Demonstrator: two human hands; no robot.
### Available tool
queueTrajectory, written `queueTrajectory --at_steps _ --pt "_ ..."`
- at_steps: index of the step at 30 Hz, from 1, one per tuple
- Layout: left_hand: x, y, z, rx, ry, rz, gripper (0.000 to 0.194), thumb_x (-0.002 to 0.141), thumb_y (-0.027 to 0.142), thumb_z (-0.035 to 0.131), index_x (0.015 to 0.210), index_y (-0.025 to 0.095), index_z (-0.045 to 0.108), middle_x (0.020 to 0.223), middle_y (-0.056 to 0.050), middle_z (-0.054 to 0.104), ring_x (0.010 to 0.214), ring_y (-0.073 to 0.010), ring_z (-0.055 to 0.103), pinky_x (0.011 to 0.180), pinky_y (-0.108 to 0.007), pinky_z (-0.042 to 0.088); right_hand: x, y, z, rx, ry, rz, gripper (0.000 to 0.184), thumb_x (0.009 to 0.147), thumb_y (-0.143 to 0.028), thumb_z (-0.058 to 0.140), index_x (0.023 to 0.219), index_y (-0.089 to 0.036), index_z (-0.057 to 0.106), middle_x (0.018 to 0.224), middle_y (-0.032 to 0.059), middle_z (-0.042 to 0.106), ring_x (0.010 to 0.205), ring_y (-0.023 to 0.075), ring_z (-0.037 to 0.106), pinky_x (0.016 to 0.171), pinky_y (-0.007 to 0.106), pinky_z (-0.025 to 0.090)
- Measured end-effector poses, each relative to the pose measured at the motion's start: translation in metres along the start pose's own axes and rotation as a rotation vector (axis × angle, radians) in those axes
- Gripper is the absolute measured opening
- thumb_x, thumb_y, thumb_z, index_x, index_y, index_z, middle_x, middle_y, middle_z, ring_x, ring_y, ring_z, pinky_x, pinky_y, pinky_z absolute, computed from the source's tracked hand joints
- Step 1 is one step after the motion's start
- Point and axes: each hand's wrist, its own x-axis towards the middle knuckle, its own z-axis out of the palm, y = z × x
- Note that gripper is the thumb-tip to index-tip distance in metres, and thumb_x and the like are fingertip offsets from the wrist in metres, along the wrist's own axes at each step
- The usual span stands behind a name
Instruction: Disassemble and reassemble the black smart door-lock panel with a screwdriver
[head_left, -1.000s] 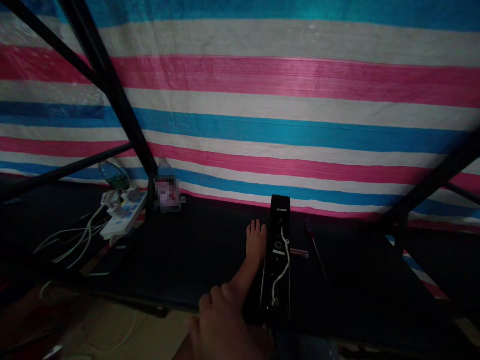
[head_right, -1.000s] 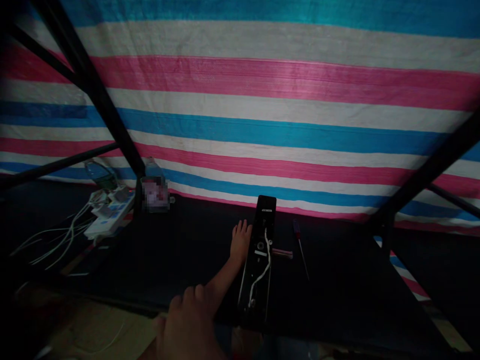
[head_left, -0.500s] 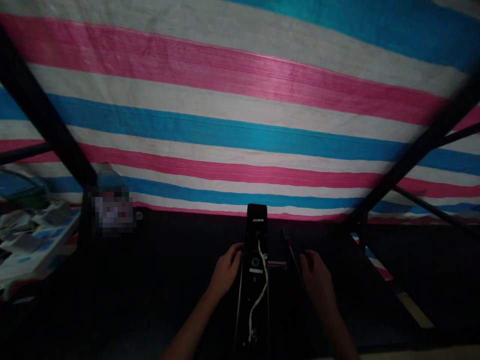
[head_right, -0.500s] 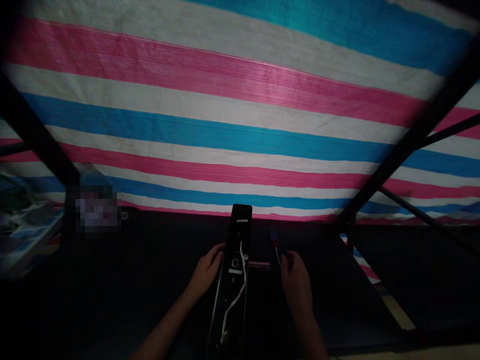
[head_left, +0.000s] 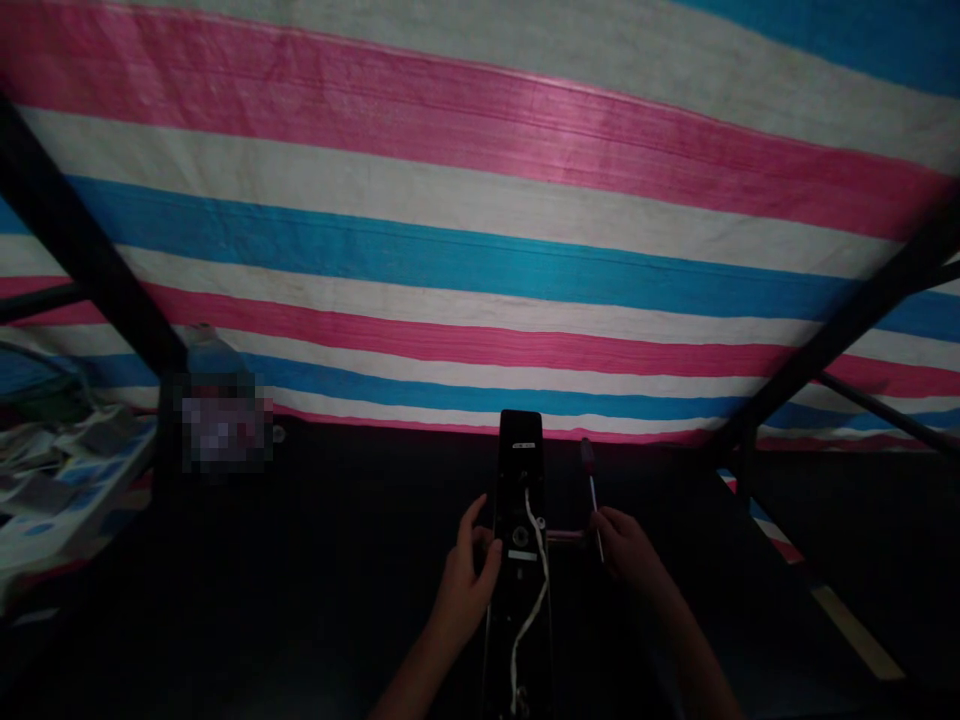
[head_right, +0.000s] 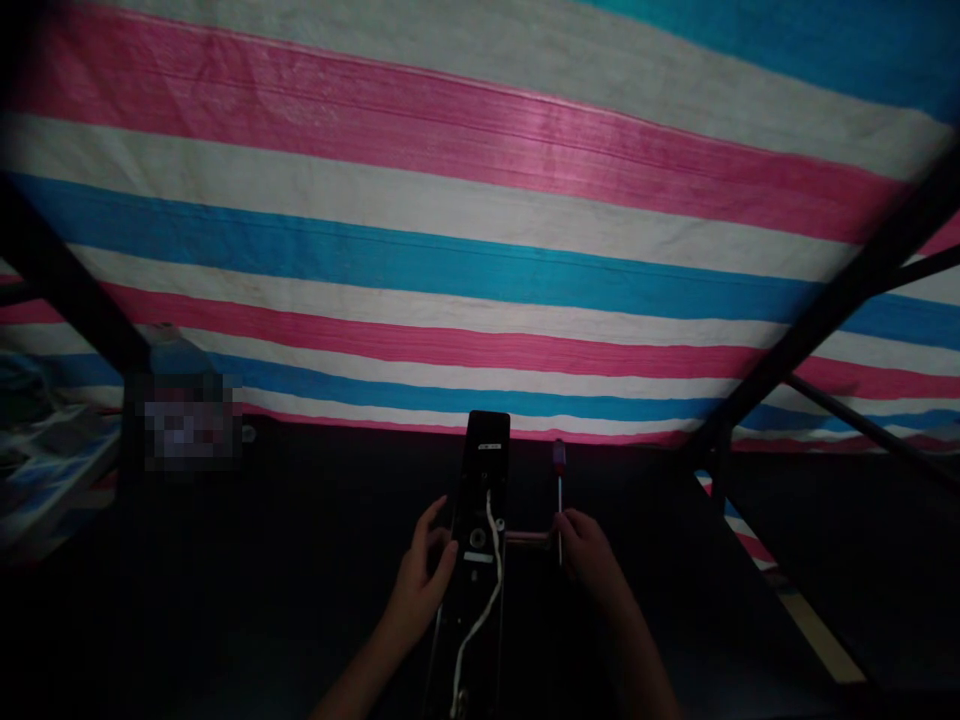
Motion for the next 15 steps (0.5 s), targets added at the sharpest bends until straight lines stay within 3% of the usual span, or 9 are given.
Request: queueTrajectory --at_steps 3,5,7,10,15 --pt "0.001 0.001 -0.001 0.004 -0.012 -0.004 0.063 0.095 0.041 0.048 0.151 0.02 0.028 0.08 0.001 0.06 0.072 -0.0186 0.061 0.07 -0.03 0.049 -0.017 -0.029 0.011 0.27 0.119 -0.074 0.043 0.087 -0.063 0.049 0.074 -0.022 0.053 0.051 -0.0071 0.044 0.041 0.0113 0.043 0.04 0.023 0.032" --pt "0.002 0.001 -0.001 0.002 -0.011 0.002 0.061 0.095 0.04 0.049 0.15 0.019 0.032 0.078 0.002 0.059 0.071 -0.0179 0.06 0.068 -0.029 0.048 -0.028 -0.053 0.024 0.356 0.136 -0.196 0.039 0.088 -0.058 0.057 0.077 -0.021 0.057 0.056 -0.0042 0.054 0.047 0.0121 0.05 0.045 0.023 0.039" --pt "0.004 0.001 -0.001 -0.001 0.004 0.012 0.058 0.094 0.04 0.05 0.147 0.02 0.038 0.075 0.002 0.057 0.068 -0.017 0.058 0.066 -0.028 0.047 -0.035 -0.076 0.039 0.359 0.083 -0.291 0.035 0.093 -0.053 0.053 0.082 -0.021 0.061 0.063 0.0004 0.064 0.057 0.0154 0.061 0.055 0.025 0.048" --pt "0.004 0.001 0.0 0.011 0.026 0.03 0.055 0.092 0.04 0.053 0.142 0.02 0.046 0.072 0.003 0.055 0.064 -0.0155 0.055 0.062 -0.025 0.045 -0.036 -0.096 0.061 0.287 0.031 -0.409 0.027 0.098 -0.044 0.049 0.089 -0.021 0.062 0.07 0.0029 0.069 0.064 0.0175 0.068 0.062 0.026 0.052" --pt "0.004 0.004 0.0 0.066 0.021 0.051 0.049 0.093 0.037 0.05 0.139 0.018 0.052 0.073 0.002 0.058 0.065 -0.0151 0.056 0.063 -0.024 0.044 -0.029 -0.097 0.079 0.071 0.095 -0.614 0.02 0.1 -0.031 0.043 0.094 -0.022 0.06 0.077 0.0035 0.069 0.073 0.0173 0.069 0.07 0.027 0.052"
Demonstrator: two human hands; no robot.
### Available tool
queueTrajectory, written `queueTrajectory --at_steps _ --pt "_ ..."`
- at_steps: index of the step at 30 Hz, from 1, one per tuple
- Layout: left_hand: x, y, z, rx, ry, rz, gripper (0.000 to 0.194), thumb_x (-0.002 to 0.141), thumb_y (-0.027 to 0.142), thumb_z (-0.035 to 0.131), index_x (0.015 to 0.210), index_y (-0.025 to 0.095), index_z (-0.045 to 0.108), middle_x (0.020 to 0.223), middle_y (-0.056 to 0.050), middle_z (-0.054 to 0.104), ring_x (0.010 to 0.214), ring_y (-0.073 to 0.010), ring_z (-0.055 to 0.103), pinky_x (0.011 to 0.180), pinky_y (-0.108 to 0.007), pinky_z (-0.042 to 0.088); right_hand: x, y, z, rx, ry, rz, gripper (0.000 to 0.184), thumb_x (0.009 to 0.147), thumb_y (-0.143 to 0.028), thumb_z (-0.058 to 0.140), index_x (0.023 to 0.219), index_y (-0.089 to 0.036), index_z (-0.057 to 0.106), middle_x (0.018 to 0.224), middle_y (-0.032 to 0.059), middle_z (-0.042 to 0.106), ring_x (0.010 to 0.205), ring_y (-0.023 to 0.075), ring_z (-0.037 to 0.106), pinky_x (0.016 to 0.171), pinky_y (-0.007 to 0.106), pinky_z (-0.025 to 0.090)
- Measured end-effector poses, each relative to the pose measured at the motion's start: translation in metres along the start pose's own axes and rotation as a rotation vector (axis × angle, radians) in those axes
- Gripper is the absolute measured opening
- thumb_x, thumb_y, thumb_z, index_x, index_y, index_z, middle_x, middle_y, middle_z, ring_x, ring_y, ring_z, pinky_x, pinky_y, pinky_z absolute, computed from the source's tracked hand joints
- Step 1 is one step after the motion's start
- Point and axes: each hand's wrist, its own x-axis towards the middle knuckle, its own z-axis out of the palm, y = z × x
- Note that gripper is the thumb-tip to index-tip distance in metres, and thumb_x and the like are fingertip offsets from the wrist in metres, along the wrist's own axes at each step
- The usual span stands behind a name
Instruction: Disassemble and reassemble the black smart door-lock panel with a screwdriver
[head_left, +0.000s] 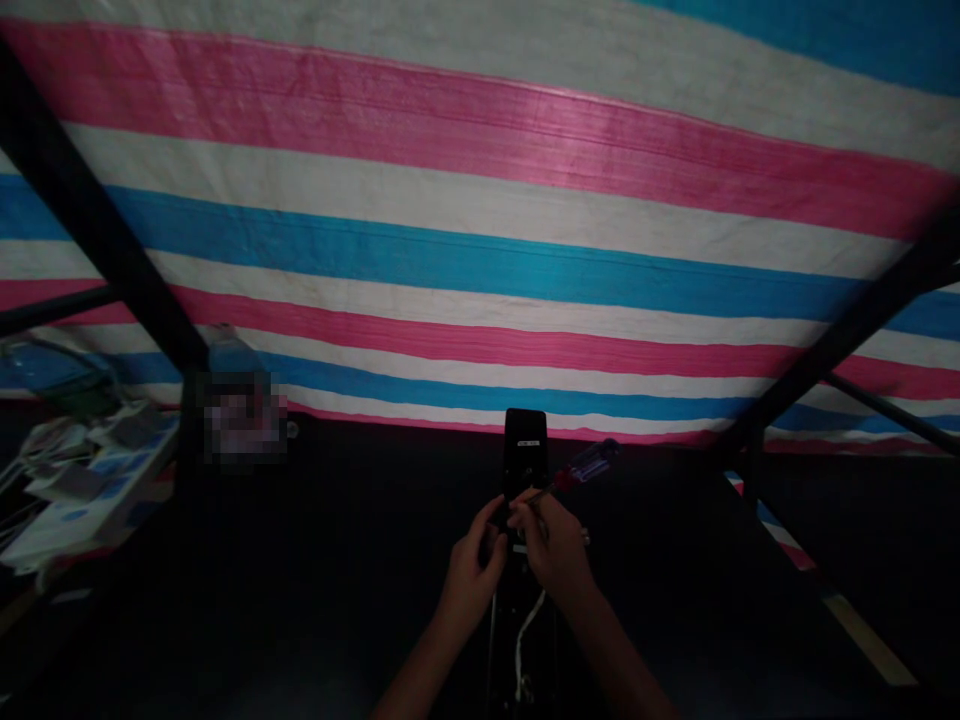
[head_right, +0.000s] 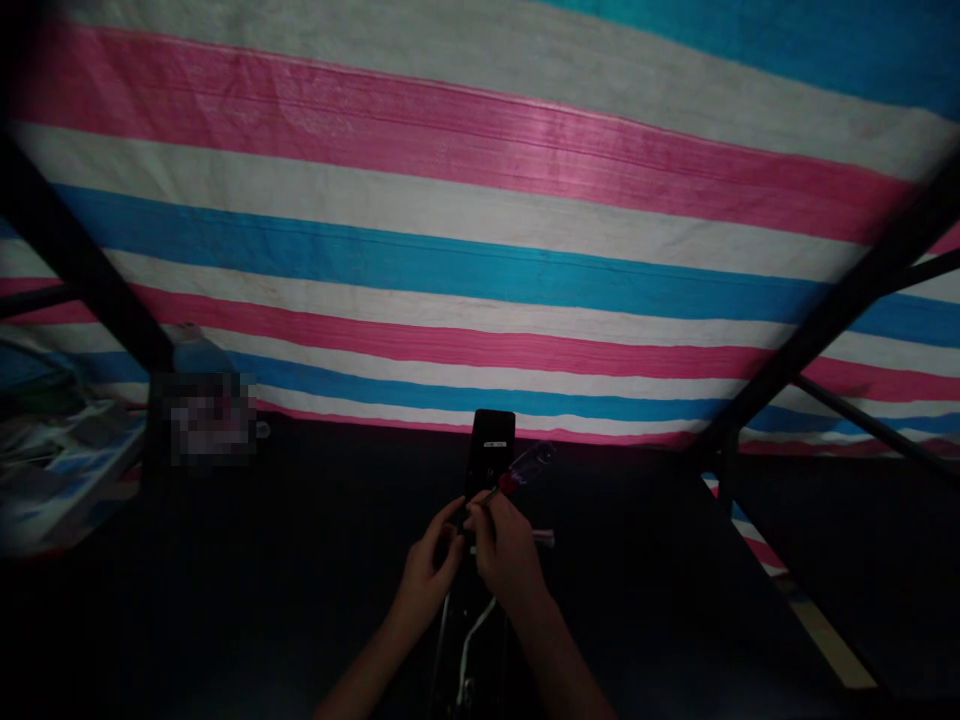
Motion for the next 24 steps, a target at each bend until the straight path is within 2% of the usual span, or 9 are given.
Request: queueTrajectory --at_steps 5,12,16,19,24 --pt "0.002 0.003 -0.001 0.022 -0.014 0.026 0.045 0.093 0.034 0.051 0.135 0.018 0.056 0.085 -0.002 0.068 0.073 -0.0167 0.061 0.069 -0.026 0.048 -0.001 0.006 0.003 -0.147 0.036 -0.124 0.021 0.1 -0.026 0.039 0.095 -0.021 0.058 0.079 0.0047 0.068 0.074 0.0185 0.068 0.07 0.029 0.052" --pt "-0.006 0.002 -0.001 0.016 0.013 0.067 0.042 0.095 0.033 0.052 0.134 0.02 0.06 0.087 -0.002 0.073 0.073 -0.0166 0.066 0.069 -0.025 0.051 0.001 -0.009 0.006 -0.256 -0.02 -0.213 0.021 0.097 -0.018 0.037 0.093 -0.021 0.058 0.084 0.0089 0.067 0.078 0.0215 0.068 0.072 0.031 0.053" --pt "0.0 0.005 -0.002 -0.05 0.037 0.087 0.037 0.096 0.032 0.054 0.129 0.021 0.066 0.109 -0.008 0.077 0.093 -0.0212 0.072 0.086 -0.03 0.055 0.004 -0.014 0.004 -0.235 -0.106 -0.163 0.022 0.097 -0.018 0.038 0.089 -0.021 0.058 0.084 0.0074 0.067 0.076 0.0204 0.067 0.071 0.03 0.053" --pt "0.012 0.006 -0.004 -0.057 0.059 0.154 0.031 0.094 0.031 0.058 0.119 0.021 0.073 0.123 -0.01 0.073 0.117 -0.0268 0.066 0.102 -0.038 0.05 0.006 -0.014 0.004 -0.188 -0.141 -0.144 0.022 0.097 -0.019 0.04 0.089 -0.021 0.06 0.087 0.0076 0.068 0.079 0.0201 0.067 0.074 0.03 0.052" --pt "0.023 0.004 -0.003 -0.103 0.01 0.19 0.026 0.094 0.03 0.058 0.11 0.02 0.076 0.136 -0.012 0.065 0.133 -0.0284 0.055 0.109 -0.04 0.045 0.011 -0.016 0.002 -0.073 -0.06 -0.052 0.026 0.095 -0.031 0.047 0.081 -0.02 0.066 0.083 0.0075 0.07 0.079 0.0213 0.068 0.073 0.031 0.053"
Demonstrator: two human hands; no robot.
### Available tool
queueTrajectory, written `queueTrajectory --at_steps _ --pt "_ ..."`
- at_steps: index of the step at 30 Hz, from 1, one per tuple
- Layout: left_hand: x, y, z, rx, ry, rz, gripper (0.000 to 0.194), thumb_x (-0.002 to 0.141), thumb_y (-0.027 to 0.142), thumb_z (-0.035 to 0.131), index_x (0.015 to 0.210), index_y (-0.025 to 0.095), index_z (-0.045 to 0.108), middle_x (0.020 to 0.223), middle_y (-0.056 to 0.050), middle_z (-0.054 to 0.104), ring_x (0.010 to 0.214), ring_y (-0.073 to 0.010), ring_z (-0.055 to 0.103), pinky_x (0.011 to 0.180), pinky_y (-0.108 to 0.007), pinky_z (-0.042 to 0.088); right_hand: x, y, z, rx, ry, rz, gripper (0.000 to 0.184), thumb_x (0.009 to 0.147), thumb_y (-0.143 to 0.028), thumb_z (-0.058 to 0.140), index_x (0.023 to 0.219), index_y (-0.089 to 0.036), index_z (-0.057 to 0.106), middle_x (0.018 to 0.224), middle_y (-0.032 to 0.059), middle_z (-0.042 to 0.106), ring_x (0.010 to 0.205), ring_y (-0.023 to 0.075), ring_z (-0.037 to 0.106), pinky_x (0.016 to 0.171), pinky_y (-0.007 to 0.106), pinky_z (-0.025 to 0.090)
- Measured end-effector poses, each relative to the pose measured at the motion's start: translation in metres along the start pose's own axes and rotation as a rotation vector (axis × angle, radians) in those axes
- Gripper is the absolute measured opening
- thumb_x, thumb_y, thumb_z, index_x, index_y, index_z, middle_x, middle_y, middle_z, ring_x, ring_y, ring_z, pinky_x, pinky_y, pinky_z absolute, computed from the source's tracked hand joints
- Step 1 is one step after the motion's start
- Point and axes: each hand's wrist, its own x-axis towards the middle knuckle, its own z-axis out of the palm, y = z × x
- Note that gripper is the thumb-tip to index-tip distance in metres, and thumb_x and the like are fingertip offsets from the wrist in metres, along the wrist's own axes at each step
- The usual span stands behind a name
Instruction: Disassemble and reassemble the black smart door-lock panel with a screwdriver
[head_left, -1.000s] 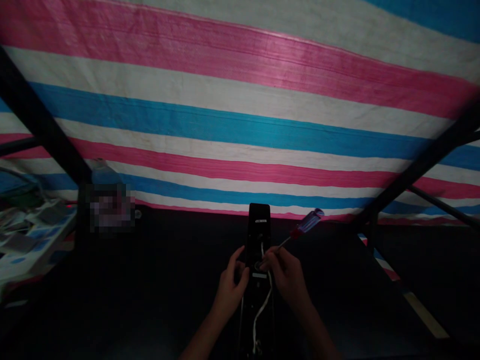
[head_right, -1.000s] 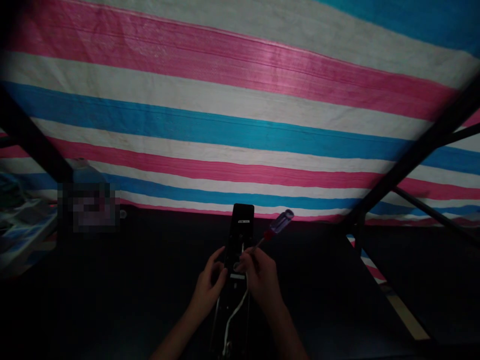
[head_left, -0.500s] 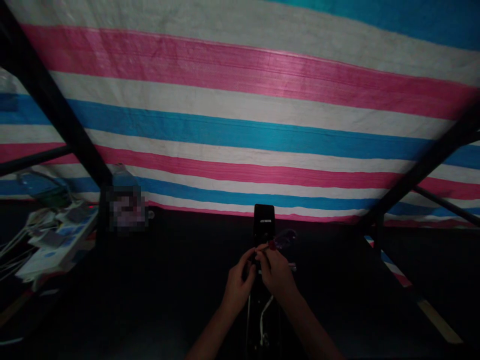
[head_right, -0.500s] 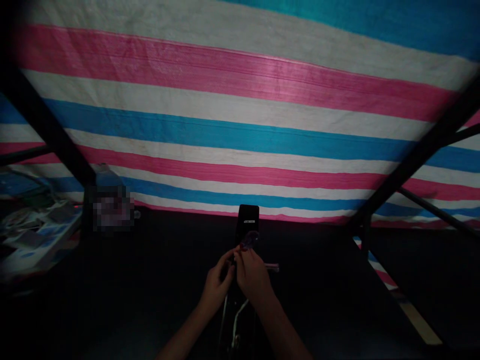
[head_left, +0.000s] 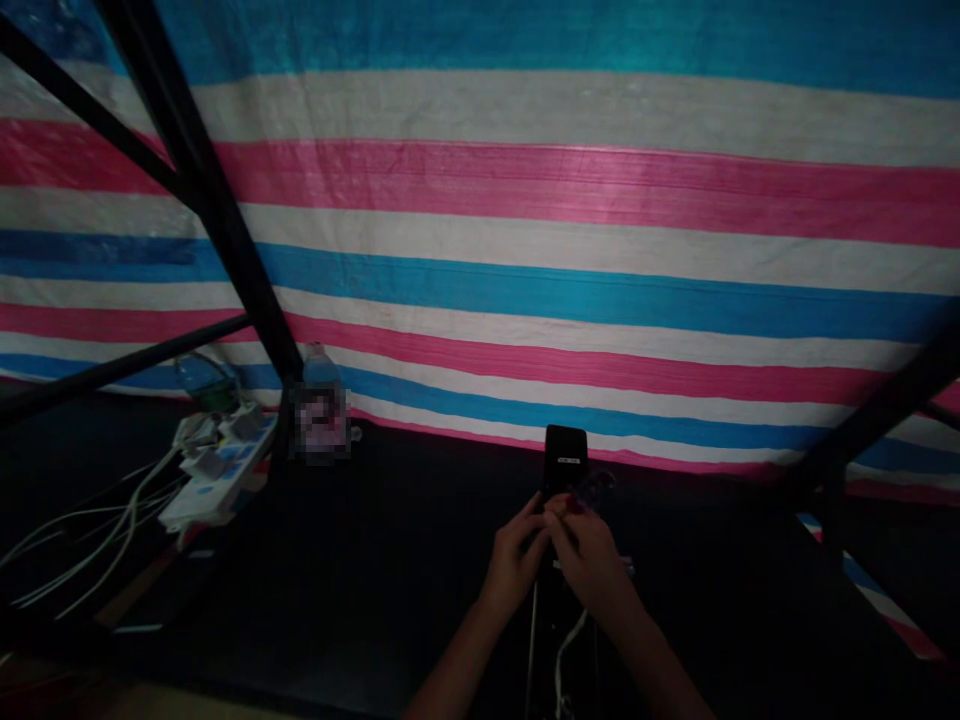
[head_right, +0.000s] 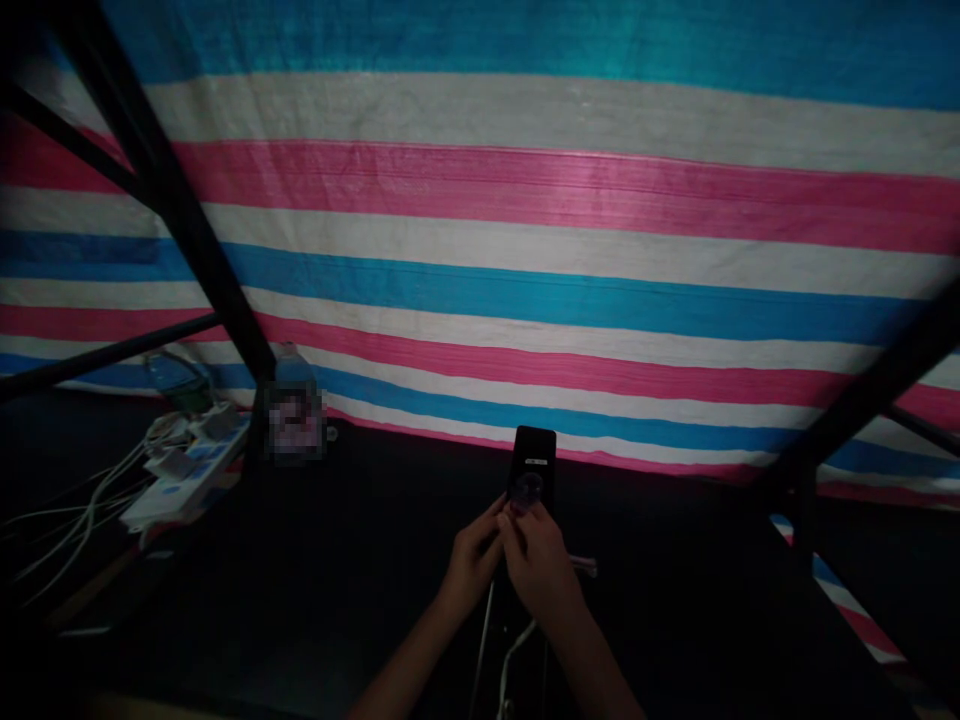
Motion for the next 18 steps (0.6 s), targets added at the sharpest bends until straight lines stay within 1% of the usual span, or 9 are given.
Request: queueTrajectory --at_steps 2,4,7,9,11,13,15,18 --pt "0.0 -0.001 0.002 -0.014 0.013 -0.015 0.025 0.093 0.03 0.059 0.107 0.02 0.077 0.134 -0.012 0.066 0.132 -0.0283 0.056 0.11 -0.041 0.045 0.001 0.0 -0.001 0.066 0.063 0.07 0.026 0.093 -0.037 0.053 0.08 -0.019 0.068 0.077 0.0056 0.07 0.073 0.0211 0.068 0.068 0.03 0.053" --pt "0.0 -0.002 0.004 -0.017 0.045 -0.032 0.023 0.091 0.03 0.062 0.102 0.019 0.078 0.131 -0.013 0.069 0.128 -0.0289 0.06 0.108 -0.041 0.046 0.002 -0.001 -0.002 0.159 0.122 0.129 0.025 0.091 -0.04 0.058 0.083 -0.019 0.069 0.076 0.004 0.071 0.07 0.02 0.067 0.064 0.028 0.052" --pt "-0.001 -0.002 0.005 -0.02 0.074 -0.05 0.022 0.089 0.03 0.063 0.096 0.019 0.08 0.128 -0.013 0.07 0.122 -0.0298 0.063 0.105 -0.042 0.049 0.001 -0.002 -0.002 0.232 0.175 0.127 0.021 0.089 -0.037 0.063 0.081 -0.019 0.07 0.075 0.003 0.071 0.068 0.0189 0.067 0.061 0.026 0.052" --pt "0.0 -0.002 0.005 -0.034 0.077 -0.052 0.022 0.088 0.032 0.064 0.097 0.019 0.08 0.125 -0.012 0.072 0.121 -0.0299 0.064 0.103 -0.041 0.05 -0.001 -0.002 -0.002 0.204 0.173 0.057 0.017 0.089 -0.032 0.063 0.08 -0.02 0.071 0.075 0.0031 0.071 0.07 0.0192 0.068 0.062 0.026 0.054" --pt "0.0 -0.003 0.005 -0.05 0.094 -0.054 0.022 0.086 0.035 0.067 0.094 0.019 0.081 0.119 -0.012 0.075 0.117 -0.03 0.067 0.101 -0.041 0.052 -0.003 -0.003 -0.001 0.15 0.161 -0.05 0.015 0.091 -0.027 0.06 0.084 -0.022 0.073 0.081 0.0045 0.073 0.076 0.02 0.07 0.068 0.028 0.056" --pt "0.0 -0.005 0.005 -0.056 0.118 -0.06 0.024 0.083 0.039 0.07 0.09 0.019 0.081 0.112 -0.011 0.077 0.109 -0.0301 0.07 0.096 -0.04 0.055 -0.006 -0.005 0.0 0.098 0.157 -0.164 0.019 0.093 -0.022 0.056 0.093 -0.023 0.075 0.089 0.0064 0.074 0.083 0.0204 0.071 0.074 0.029 0.058" --pt "-0.002 -0.007 0.005 -0.056 0.14 -0.074 0.028 0.082 0.043 0.07 0.091 0.018 0.081 0.107 -0.011 0.079 0.1 -0.0295 0.073 0.089 -0.039 0.058 -0.009 -0.008 0.001 0.063 0.141 -0.25 0.025 0.094 -0.017 0.051 0.101 -0.024 0.074 0.093 0.0075 0.074 0.086 0.02 0.071 0.077 0.029 0.059" --pt "-0.004 -0.01 0.006 -0.06 0.154 -0.096 0.035 0.084 0.045 0.067 0.1 0.016 0.079 0.103 -0.011 0.079 0.094 -0.0282 0.074 0.083 -0.037 0.06 -0.011 -0.012 0.003 0.04 0.096 -0.3 0.031 0.094 -0.013 0.047 0.108 -0.024 0.072 0.095 0.0079 0.074 0.087 0.0192 0.071 0.077 0.029 0.059"
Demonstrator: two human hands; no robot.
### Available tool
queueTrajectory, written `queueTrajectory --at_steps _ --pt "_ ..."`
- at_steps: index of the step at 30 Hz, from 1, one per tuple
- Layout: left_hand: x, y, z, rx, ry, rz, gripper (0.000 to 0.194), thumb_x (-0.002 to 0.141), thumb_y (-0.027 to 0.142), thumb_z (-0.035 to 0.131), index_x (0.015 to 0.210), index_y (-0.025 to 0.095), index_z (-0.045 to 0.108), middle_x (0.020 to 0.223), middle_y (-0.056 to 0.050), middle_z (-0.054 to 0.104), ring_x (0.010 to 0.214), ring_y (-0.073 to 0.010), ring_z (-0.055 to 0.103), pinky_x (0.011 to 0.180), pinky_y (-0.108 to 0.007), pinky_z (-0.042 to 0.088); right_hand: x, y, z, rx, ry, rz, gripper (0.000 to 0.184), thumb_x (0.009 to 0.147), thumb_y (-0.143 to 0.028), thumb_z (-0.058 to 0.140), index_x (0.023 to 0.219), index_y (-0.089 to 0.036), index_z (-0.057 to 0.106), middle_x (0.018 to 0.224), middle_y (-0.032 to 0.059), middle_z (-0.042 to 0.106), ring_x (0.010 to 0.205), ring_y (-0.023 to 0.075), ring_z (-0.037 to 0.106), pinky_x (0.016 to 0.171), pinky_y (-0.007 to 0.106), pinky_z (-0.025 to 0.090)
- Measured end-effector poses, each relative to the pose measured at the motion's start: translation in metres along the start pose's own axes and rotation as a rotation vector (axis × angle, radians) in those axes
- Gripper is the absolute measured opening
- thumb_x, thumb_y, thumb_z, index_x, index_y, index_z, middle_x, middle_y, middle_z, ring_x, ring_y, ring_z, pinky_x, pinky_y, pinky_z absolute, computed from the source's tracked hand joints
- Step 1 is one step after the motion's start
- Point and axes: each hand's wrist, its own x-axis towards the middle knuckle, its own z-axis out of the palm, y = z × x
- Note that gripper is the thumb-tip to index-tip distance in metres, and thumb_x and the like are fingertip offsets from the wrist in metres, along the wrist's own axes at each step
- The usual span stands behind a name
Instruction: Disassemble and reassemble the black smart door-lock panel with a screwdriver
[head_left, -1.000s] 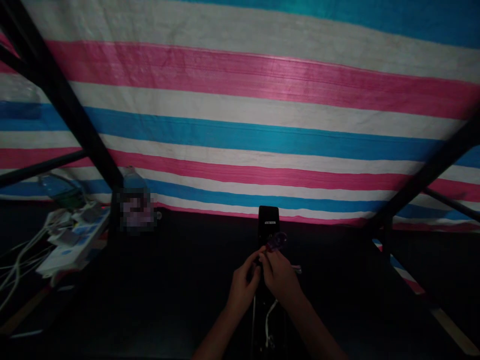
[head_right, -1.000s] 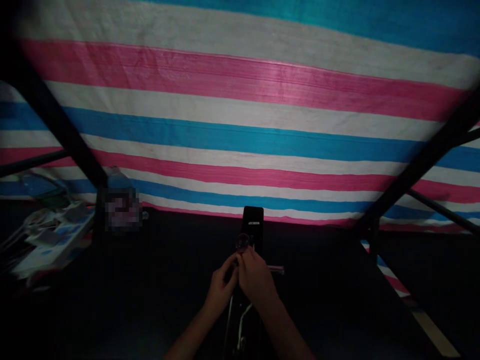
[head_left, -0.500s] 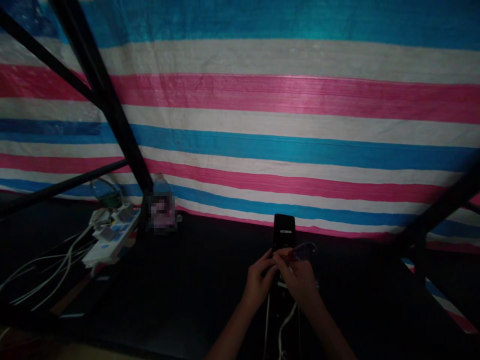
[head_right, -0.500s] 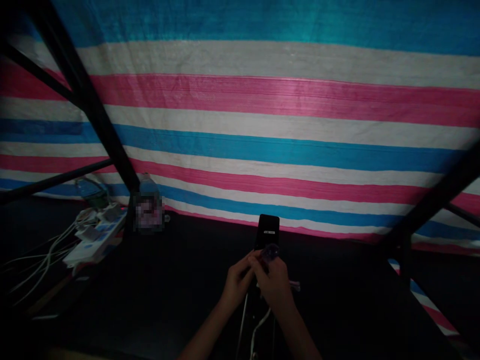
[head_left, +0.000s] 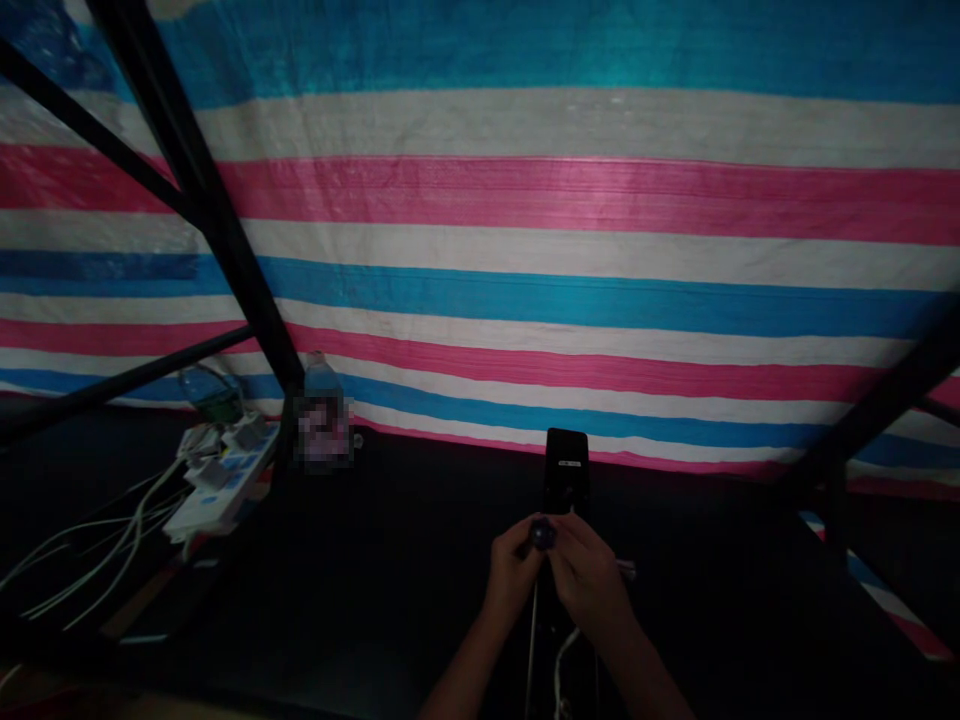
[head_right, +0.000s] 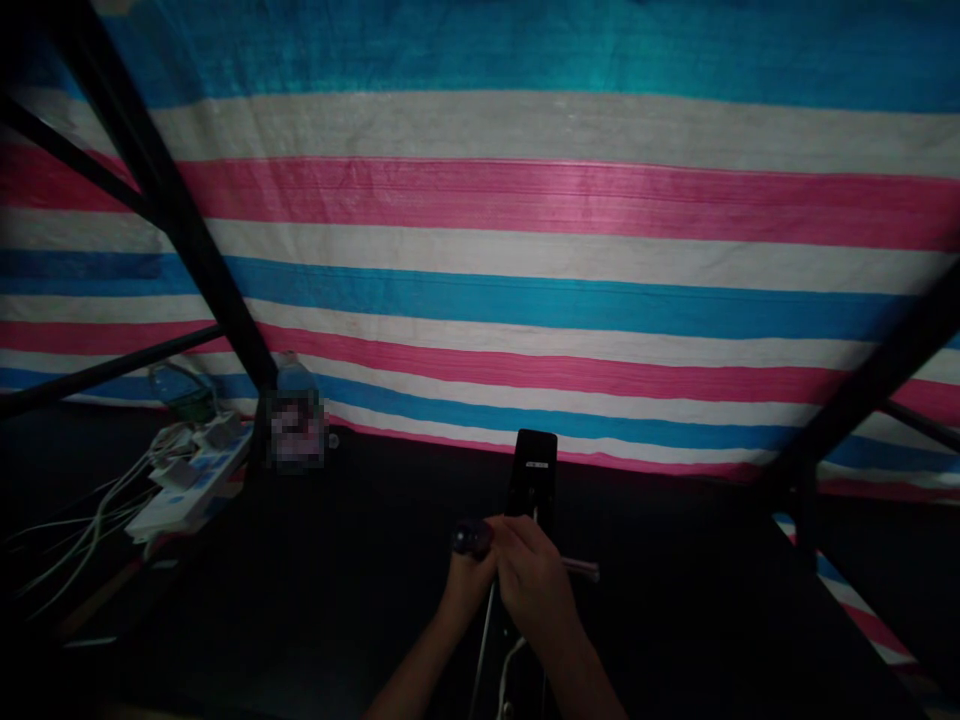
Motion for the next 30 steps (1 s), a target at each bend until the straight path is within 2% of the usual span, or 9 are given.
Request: queueTrajectory --at_steps 3,6,11,15,19,22,26,30 --pt "-0.002 0.002 0.0 -0.004 -0.008 -0.016 0.036 0.084 0.045 0.066 0.099 0.016 0.08 0.099 -0.01 0.08 0.09 -0.0272 0.074 0.081 -0.036 0.06 -0.002 0.0 0.002 -0.024 0.038 0.055 0.028 0.094 -0.013 0.046 0.106 -0.022 0.071 0.097 0.0087 0.074 0.088 0.0198 0.072 0.078 0.029 0.059" --pt "-0.002 0.006 -0.001 -0.014 -0.021 -0.026 0.035 0.084 0.047 0.067 0.096 0.016 0.08 0.104 -0.01 0.079 0.095 -0.0271 0.073 0.086 -0.035 0.058 -0.005 0.002 0.002 -0.067 0.073 0.133 0.024 0.095 -0.016 0.047 0.102 -0.021 0.07 0.093 0.0092 0.073 0.085 0.0212 0.071 0.076 0.031 0.058" --pt "-0.002 0.008 -0.002 -0.028 -0.023 -0.041 0.036 0.083 0.047 0.068 0.095 0.015 0.079 0.105 -0.011 0.079 0.097 -0.0284 0.072 0.088 -0.036 0.056 -0.005 0.0 -0.002 -0.007 -0.024 0.149 0.026 0.095 -0.018 0.044 0.105 -0.021 0.068 0.097 0.0097 0.072 0.092 0.0222 0.07 0.082 0.031 0.057" --pt "-0.001 0.006 -0.002 -0.047 -0.03 -0.051 0.039 0.081 0.049 0.069 0.095 0.014 0.079 0.098 -0.011 0.08 0.093 -0.0281 0.073 0.086 -0.036 0.056 -0.001 -0.004 -0.006 0.054 -0.048 0.188 0.022 0.095 -0.022 0.047 0.098 -0.022 0.069 0.092 0.0074 0.07 0.084 0.0201 0.069 0.077 0.029 0.056" --pt "0.0 0.007 -0.001 -0.058 -0.039 -0.065 0.038 0.082 0.049 0.068 0.094 0.015 0.079 0.09 -0.009 0.08 0.085 -0.0252 0.073 0.08 -0.033 0.058 -0.001 0.003 -0.008 -0.003 -0.044 0.202 0.023 0.096 -0.023 0.046 0.093 -0.022 0.069 0.092 0.0082 0.069 0.084 0.0203 0.068 0.077 0.029 0.056" --pt "-0.001 0.009 -0.001 -0.053 -0.035 -0.065 0.036 0.083 0.047 0.068 0.093 0.015 0.079 0.088 -0.008 0.08 0.085 -0.0244 0.073 0.081 -0.032 0.058 0.001 0.009 -0.011 -0.043 -0.104 0.177 0.024 0.096 -0.021 0.045 0.098 -0.022 0.069 0.094 0.0086 0.071 0.086 0.0211 0.069 0.08 0.03 0.056" --pt "-0.001 0.01 -0.001 -0.052 -0.05 -0.066 0.037 0.085 0.045 0.067 0.103 0.015 0.079 0.096 -0.009 0.08 0.088 -0.0253 0.073 0.081 -0.034 0.058 0.01 0.009 -0.018 -0.042 -0.217 0.127 0.025 0.097 -0.019 0.044 0.1 -0.022 0.068 0.096 0.0082 0.071 0.089 0.0203 0.069 0.08 0.029 0.056" --pt "-0.002 0.009 -0.001 -0.053 -0.044 -0.065 0.037 0.084 0.045 0.067 0.105 0.016 0.079 0.104 -0.011 0.08 0.095 -0.0275 0.073 0.086 -0.037 0.058 0.022 0.007 -0.024 -0.043 -0.178 0.147 0.023 0.098 -0.022 0.044 0.095 -0.02 0.067 0.09 0.0082 0.07 0.082 0.0193 0.068 0.076 0.028 0.055"
